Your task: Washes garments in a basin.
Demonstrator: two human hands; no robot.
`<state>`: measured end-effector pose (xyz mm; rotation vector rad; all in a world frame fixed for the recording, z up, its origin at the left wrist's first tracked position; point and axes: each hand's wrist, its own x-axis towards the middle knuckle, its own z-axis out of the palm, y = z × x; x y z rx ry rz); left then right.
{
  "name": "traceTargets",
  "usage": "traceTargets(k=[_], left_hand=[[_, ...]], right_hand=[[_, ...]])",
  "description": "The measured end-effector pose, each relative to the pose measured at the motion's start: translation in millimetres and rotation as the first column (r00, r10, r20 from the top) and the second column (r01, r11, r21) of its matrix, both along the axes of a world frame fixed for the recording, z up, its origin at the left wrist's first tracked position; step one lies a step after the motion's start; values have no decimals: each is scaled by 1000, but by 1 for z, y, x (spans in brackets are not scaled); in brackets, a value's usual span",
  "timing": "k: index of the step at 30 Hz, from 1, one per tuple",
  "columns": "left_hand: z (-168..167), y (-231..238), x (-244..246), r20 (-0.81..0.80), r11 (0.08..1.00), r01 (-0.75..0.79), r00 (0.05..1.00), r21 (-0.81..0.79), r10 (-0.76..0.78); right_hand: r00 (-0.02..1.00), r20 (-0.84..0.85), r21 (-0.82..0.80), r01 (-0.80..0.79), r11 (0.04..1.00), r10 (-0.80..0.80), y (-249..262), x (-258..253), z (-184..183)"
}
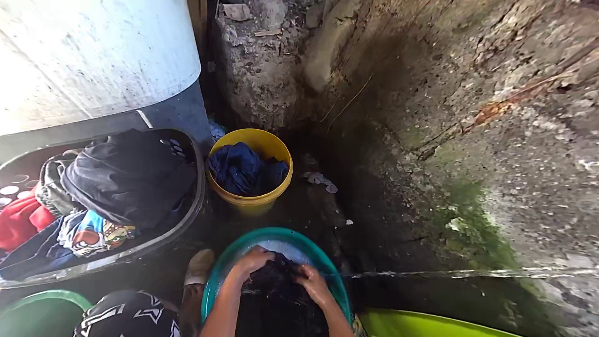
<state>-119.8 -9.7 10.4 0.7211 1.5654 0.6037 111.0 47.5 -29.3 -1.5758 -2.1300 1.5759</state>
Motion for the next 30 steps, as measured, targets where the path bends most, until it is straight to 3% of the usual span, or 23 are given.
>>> traceTargets(k=[2,4,7,11,13,15,16,18,21,22,24,26,27,28,30], left_hand=[[-24,-3,-9,-395,996,-48,919,-73,15],[-50,-11,7,-651,998,-34,759,-50,-7],[-108,-36,44,-722,989,147,687,29,-81],[-150,-45,61,-614,968,221,749,-123,-249],[-146,-33,58,-472,939,230,817,-257,-330],[-132,-28,54,-283,869,321,853,-376,-438],[-118,-39,54,-263,876,326,864,-356,-429],[-77,-69,52,-373,922,320,845,-219,-382],[-21,-67,48,-396,938,288,851,-193,-344],[-14,-68,46,-393,936,287,852,-202,-346],[-32,-72,42,-385,926,302,845,-226,-370],[-57,-52,42,-305,898,285,869,-335,-389],[-65,-41,45,-311,917,220,892,-333,-327],[-88,-28,51,-355,958,130,909,-256,-218],[-98,-2,67,-424,993,-30,906,-115,-22]], right_hand=[[966,237,77,90,993,-106,6,-19,-3],[891,441,237,-2,972,-106,-4,-40,-14],[829,559,293,-208,933,9,-28,-44,-66],[721,677,101,-287,953,146,-24,-44,-90],[624,714,-138,-317,938,316,-16,-51,-86],[514,678,-392,-351,850,525,-7,-62,-80],[486,643,-482,-344,806,592,-4,-65,-76],[518,584,-554,-309,773,625,-3,-66,-67],[614,533,-529,-294,796,581,2,-63,-51],[661,520,-506,-272,819,541,7,-63,-53],[809,438,-390,-222,893,392,28,-61,-56],[994,104,-228,-21,973,46,42,-46,-55],[973,-124,-257,158,953,-194,39,-40,-59],[859,-265,-336,344,877,-439,30,-38,-66],[600,-285,-466,594,656,-747,13,-44,-88]])
